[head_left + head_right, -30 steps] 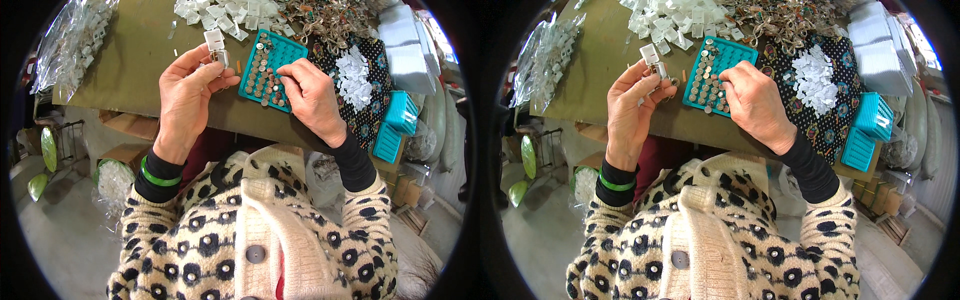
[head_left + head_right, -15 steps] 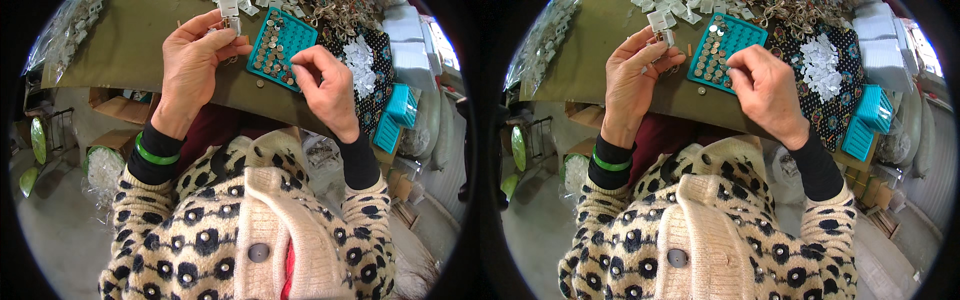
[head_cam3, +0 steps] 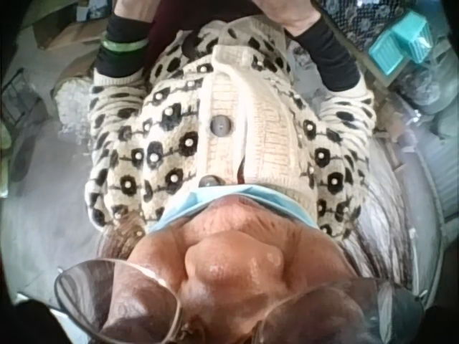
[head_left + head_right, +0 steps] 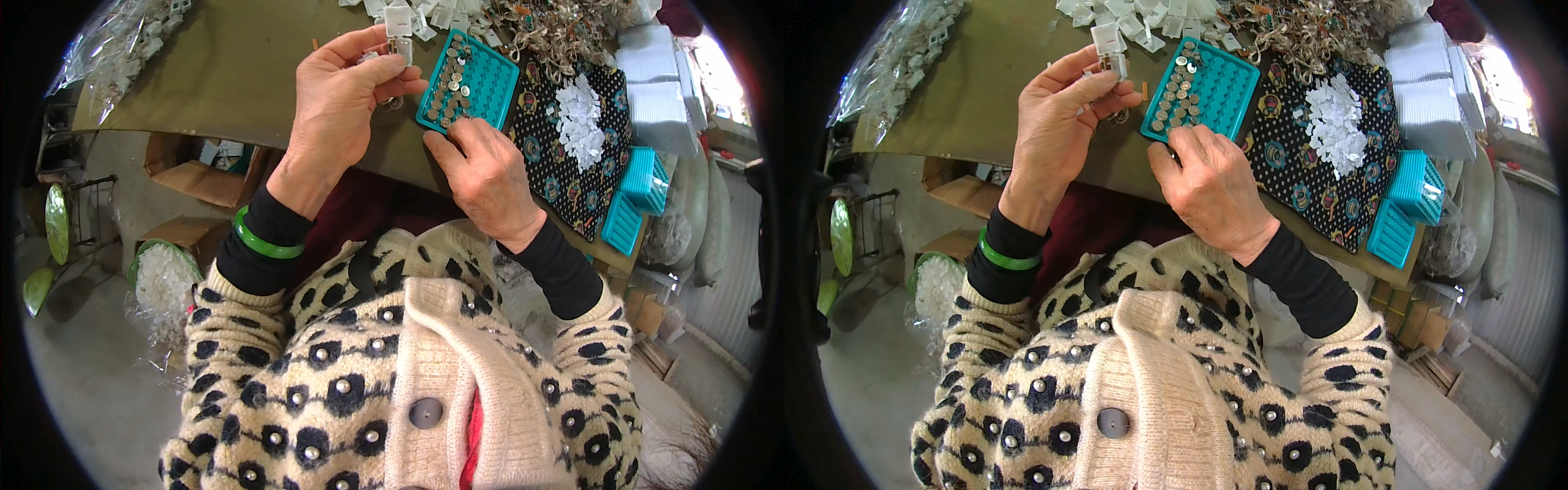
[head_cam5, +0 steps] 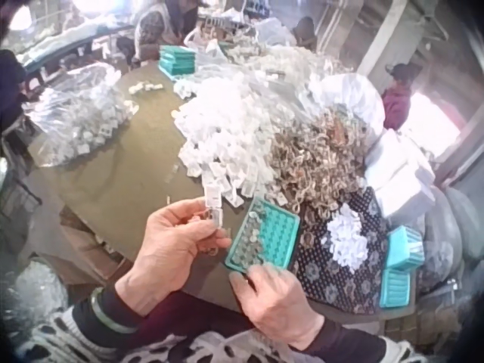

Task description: The person assembles small electronic components by hand, inserting metal pins and circular parts into white plastic housings. They repeatedly pick parts from a teal tray and the table, align and press them into the housings, and set the assembled units aside.

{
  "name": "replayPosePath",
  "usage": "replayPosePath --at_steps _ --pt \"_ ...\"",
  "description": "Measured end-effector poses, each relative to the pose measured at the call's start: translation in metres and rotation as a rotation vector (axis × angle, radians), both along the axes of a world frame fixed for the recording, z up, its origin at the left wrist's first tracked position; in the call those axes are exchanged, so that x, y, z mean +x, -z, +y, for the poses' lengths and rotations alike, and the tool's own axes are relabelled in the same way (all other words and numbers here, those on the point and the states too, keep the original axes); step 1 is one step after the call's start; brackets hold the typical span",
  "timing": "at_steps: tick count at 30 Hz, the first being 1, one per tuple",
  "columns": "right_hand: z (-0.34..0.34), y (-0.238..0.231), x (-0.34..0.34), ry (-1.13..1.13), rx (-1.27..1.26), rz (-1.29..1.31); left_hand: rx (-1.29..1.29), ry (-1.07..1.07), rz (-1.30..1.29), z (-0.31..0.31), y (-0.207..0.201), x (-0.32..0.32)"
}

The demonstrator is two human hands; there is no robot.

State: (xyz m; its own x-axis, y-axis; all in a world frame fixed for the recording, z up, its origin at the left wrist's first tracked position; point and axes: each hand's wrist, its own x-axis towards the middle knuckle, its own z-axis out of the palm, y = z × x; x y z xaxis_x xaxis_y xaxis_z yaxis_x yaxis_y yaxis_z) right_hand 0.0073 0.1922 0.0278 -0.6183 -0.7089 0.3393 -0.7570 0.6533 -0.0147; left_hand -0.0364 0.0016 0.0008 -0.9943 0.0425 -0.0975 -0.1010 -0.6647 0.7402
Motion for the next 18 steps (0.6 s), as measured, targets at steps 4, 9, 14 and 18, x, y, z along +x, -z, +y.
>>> replayPosePath --at_steps 4,9,14,18 --pt "0.000 -0.007 -0.001 0.024 0.025 -0.084 0.014 0.059 -0.007 0.001 -0.006 0.001" --pt "-0.004 -0.008 -0.001 0.042 -0.033 -0.138 0.012 0.103 -0.057 0.000 -0.014 0.009" --pt "-0.004 -0.003 -0.001 0.072 -0.020 -0.134 -0.031 0.105 -0.139 0.002 -0.018 0.013" --pt "-0.006 -0.006 -0.001 0.042 -0.028 -0.166 -0.059 0.116 -0.186 0.001 -0.022 0.015"
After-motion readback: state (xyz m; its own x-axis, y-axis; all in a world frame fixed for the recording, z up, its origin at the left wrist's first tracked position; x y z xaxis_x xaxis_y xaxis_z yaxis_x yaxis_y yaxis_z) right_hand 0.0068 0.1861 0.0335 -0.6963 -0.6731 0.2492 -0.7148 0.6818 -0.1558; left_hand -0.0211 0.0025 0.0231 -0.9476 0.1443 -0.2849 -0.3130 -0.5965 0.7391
